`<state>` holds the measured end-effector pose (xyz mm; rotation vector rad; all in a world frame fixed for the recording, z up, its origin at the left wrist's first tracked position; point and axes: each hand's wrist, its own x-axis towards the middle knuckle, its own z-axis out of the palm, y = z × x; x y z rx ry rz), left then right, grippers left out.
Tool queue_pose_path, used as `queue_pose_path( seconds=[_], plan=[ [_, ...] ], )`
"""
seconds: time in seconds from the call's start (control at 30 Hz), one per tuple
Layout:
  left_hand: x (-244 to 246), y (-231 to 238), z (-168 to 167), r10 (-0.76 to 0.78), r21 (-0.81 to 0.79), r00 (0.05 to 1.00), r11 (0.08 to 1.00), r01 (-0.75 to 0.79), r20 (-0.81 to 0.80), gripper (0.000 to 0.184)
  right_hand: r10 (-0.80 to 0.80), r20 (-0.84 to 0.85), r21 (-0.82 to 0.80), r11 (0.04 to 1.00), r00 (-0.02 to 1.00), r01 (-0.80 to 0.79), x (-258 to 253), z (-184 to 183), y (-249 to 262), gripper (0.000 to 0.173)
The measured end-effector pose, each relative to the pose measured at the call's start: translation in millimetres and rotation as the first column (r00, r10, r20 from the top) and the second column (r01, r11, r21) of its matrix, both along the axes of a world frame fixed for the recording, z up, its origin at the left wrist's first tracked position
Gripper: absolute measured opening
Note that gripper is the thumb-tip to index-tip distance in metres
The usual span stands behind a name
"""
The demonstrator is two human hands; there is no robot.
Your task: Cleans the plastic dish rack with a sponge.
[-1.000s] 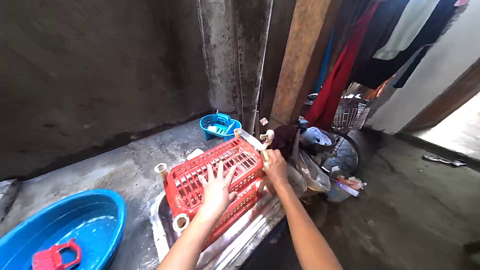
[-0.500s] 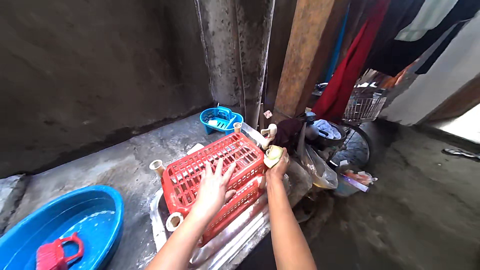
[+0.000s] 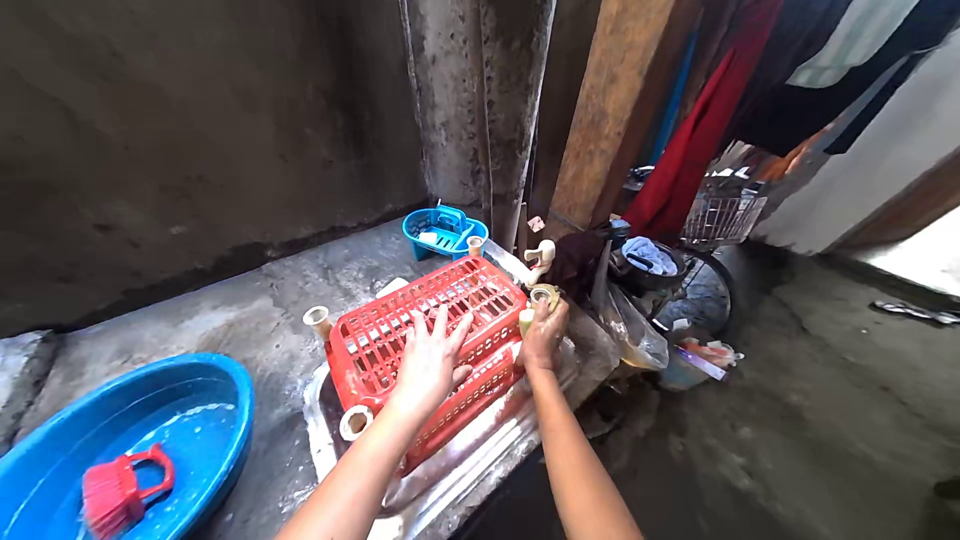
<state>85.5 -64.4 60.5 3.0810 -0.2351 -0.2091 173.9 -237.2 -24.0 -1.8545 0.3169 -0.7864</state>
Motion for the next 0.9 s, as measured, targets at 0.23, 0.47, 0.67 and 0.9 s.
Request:
queue_pose_path(
  seconds=[0.23, 0.47, 0.67, 0.9],
  plan=[
    [0, -1, 1, 0.008, -0.020, 1.000, 1.000, -0.008, -0.006, 0.084, 0.186, -0.208, 0.297, 0.947, 0.960, -0.119, -33, -18, -61, 0.038],
    [-1, 0, 3, 0.009, -0.029, 1.000, 1.000, -0.009, -0.018, 0.084, 0.487, -0.271, 0.411, 0.838, 0.830, -0.358, -38, -29, -34, 0.059],
    [2, 0, 2, -0.003, -0.041, 0.999, 0.999, 0.001, -0.038, 0.082, 0.415, -0.561, -0.163, 0.793, 0.716, -0.588, -19, -11, -65, 0.036],
    [2, 0, 1, 0.006, -0.048, 0.999, 0.999, -0.007, -0.032, 0.081, 0.274, -0.774, -0.248, 0.698, 0.571, -0.672, -1, -6, -61, 0.043]
  ],
)
